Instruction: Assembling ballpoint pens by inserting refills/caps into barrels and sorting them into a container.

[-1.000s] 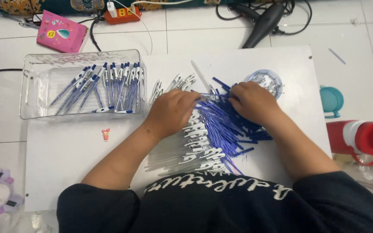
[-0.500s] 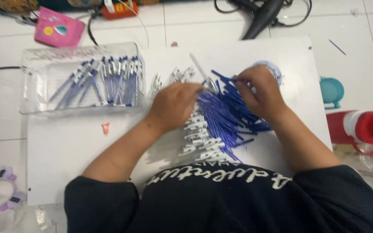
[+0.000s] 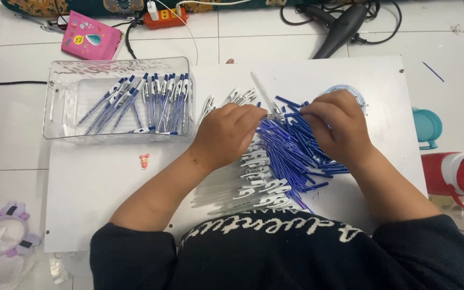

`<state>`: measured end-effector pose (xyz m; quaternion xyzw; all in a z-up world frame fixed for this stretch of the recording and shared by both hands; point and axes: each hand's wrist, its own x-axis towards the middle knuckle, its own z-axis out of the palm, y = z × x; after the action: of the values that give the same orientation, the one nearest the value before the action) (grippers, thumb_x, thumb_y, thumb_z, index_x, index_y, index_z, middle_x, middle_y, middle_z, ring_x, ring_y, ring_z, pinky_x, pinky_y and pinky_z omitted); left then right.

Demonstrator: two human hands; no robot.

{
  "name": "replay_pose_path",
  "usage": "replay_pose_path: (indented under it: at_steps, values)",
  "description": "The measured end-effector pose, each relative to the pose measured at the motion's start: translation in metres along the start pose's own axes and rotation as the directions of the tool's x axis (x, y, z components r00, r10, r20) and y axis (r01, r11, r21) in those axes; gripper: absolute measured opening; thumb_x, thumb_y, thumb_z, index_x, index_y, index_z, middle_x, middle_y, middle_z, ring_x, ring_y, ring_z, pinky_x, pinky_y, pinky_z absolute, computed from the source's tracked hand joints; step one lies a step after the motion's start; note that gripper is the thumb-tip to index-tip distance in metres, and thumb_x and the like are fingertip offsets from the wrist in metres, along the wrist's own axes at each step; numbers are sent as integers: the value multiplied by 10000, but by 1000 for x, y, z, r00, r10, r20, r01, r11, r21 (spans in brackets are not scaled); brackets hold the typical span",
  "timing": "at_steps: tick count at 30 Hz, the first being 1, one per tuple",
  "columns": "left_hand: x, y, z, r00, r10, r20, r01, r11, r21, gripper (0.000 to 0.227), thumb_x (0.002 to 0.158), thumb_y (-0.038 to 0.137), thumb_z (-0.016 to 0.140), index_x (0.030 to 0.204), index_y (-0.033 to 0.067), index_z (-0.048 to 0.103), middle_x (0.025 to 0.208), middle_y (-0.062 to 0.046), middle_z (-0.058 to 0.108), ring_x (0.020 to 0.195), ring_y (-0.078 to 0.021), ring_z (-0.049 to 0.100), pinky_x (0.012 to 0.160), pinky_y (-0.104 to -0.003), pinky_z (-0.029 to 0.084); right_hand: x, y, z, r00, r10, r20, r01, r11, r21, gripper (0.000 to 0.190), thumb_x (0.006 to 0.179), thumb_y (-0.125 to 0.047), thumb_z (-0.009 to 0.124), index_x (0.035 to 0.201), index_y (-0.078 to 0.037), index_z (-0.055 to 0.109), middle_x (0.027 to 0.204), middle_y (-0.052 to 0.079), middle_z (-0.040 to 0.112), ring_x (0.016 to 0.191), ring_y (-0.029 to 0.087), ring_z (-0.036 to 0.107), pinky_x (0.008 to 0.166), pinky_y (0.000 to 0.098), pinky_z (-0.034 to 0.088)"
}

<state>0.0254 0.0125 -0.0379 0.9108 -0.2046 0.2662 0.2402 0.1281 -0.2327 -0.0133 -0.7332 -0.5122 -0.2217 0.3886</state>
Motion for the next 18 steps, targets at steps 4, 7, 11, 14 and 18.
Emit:
replay_pose_path:
  at_steps: [4,7,11,14,18]
  values:
    - [1,7,1,1000,11,18,-12,999,46,219,1014,92,559,1214,106,645,998,-91,712,874,-267,718,750,-372,586,1,-4,-3,999,-2,34,3,1000,-18,144,940,107,737,1022,-7,767,847,125,693,749,268,606,724,378,521]
    - [2,11,5,999,31,22,-31,999,22,203,1024,88,548,1208,87,633,990,-99,712,866,-269,719,728,-367,586,-6,-2,0,998,22,61,-24,999,41,121,927,74,731,996,-18,767,801,126,697,730,271,617,695,374,526]
    - [2,14,6,997,26,74,-26,1000,6,233,1002,49,524,1210,79,625,980,-101,703,838,-273,715,698,-364,589,-20,0,8,979,163,122,-178,976,128,114,969,7,674,1042,-18,758,698,84,694,656,271,629,645,377,532]
    - [1,12,7,995,19,102,-18,1000,-10,254,994,29,513,1219,67,625,974,-110,702,841,-277,716,689,-363,588,-32,3,19,952,261,161,-289,940,182,195,1016,-23,569,1118,-3,734,627,78,685,599,269,633,615,385,535]
    - [0,14,10,996,21,92,-17,999,-37,258,989,20,542,1232,53,623,984,-135,702,860,-296,720,697,-379,593,-36,2,21,925,354,136,-376,899,223,243,1002,8,573,1208,24,700,631,90,686,584,261,639,600,370,530]
